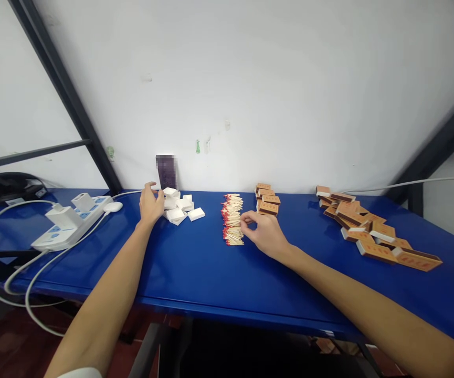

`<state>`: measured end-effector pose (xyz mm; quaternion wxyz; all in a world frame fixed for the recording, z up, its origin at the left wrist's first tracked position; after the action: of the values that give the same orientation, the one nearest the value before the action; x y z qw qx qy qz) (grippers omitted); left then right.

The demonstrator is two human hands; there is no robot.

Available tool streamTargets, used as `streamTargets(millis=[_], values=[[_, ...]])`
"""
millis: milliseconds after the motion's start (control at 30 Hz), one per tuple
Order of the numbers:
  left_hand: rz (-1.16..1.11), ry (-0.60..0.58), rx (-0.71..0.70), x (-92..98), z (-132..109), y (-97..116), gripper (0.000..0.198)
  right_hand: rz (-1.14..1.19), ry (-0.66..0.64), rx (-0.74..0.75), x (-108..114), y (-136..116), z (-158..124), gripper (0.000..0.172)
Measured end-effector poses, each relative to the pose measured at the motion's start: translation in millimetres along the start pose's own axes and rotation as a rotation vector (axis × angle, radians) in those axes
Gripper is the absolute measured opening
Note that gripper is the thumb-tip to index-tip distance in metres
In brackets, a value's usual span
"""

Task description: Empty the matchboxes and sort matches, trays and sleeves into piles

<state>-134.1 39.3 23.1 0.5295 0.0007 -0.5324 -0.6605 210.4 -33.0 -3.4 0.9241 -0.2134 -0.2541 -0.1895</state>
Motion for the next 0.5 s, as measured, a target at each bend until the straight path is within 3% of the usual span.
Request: streamTargets(millis=[500], values=[[-0.016,-0.153,-0.113,-8.4,2,1,0.043,-0.002,0.002,-0.111,14,1,3,0.013]])
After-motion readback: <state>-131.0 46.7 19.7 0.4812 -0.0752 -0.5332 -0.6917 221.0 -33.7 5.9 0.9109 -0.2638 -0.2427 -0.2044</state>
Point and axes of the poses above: each hand's wrist, its own z-axis towards the middle knuckle, its own x-axis out of the back of the hand, y = z × x, the point moved 1 cm from there along z, towards the middle knuckle, and after that the axes turned 14 degrees about x, right-handed, at the moved point
